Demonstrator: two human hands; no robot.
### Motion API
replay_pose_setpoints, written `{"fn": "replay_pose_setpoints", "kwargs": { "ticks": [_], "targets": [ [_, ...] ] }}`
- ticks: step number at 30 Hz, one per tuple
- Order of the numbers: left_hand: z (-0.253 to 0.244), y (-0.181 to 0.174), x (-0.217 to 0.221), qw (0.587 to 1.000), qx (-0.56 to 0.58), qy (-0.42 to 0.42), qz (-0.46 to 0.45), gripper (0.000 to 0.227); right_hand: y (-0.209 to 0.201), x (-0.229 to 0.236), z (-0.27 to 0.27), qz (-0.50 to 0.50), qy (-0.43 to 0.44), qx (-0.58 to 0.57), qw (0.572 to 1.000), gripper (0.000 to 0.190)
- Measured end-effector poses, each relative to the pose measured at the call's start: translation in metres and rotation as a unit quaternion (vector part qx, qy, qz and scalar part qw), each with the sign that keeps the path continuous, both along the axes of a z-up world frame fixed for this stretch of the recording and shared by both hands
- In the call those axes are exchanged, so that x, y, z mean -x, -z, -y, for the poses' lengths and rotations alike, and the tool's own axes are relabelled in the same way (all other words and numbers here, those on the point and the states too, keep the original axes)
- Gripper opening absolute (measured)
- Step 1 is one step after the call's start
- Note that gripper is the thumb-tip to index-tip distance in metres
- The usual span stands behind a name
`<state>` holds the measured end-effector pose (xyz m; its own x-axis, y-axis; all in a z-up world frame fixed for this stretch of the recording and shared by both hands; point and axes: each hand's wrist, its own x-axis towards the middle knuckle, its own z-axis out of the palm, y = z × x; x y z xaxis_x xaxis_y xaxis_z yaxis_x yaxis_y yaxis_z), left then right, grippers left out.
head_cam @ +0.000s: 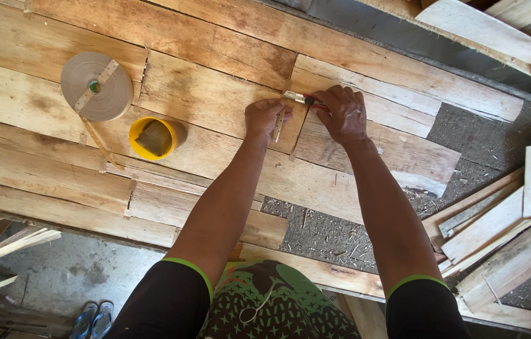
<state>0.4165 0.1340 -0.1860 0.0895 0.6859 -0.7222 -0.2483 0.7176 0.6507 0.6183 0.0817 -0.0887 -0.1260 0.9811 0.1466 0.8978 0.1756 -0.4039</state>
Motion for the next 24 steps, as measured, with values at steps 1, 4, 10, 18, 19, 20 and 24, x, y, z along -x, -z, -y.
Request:
{"fn": "replay_pose_setpoints", "kwargs": {
  "ticks": [1,4,10,18,19,20,24],
  "targets": [
    [0.000,0.001,0.000,1.000,0.000,0.001,0.002,0.012,0.001,0.000,0.000,0.004,0.000,0.004,1.000,0.034],
    [0.000,0.001,-0.001,1.000,-0.003,-0.007,-0.001,0.010,0.003,0.000,0.000,0.007,-0.001,0.016,1.000,0.036],
    [0.001,-0.004,-0.001,1.000,0.001,-0.011,0.000,0.011,0.012,0.007,-0.002,0.007,0.004,0.011,1.000,0.034],
    [-0.003,-0.010,-0.001,1.000,0.003,-0.010,0.005,0.014,0.011,0.011,-0.003,0.013,0.029,0.010,0.999,0.034],
    [-0.001,-0.009,-0.001,1.000,0.003,-0.013,0.010,0.014,0.011,0.012,-0.002,0.012,0.036,0.014,0.999,0.034],
    [0.000,-0.008,-0.001,1.000,0.004,-0.009,0.001,0.014,0.011,0.014,-0.002,0.012,0.036,0.014,0.999,0.032],
    [0.001,-0.005,-0.003,1.000,0.002,-0.003,-0.012,0.013,0.008,0.016,-0.004,0.019,0.044,0.012,0.999,0.031]
  ]
}}
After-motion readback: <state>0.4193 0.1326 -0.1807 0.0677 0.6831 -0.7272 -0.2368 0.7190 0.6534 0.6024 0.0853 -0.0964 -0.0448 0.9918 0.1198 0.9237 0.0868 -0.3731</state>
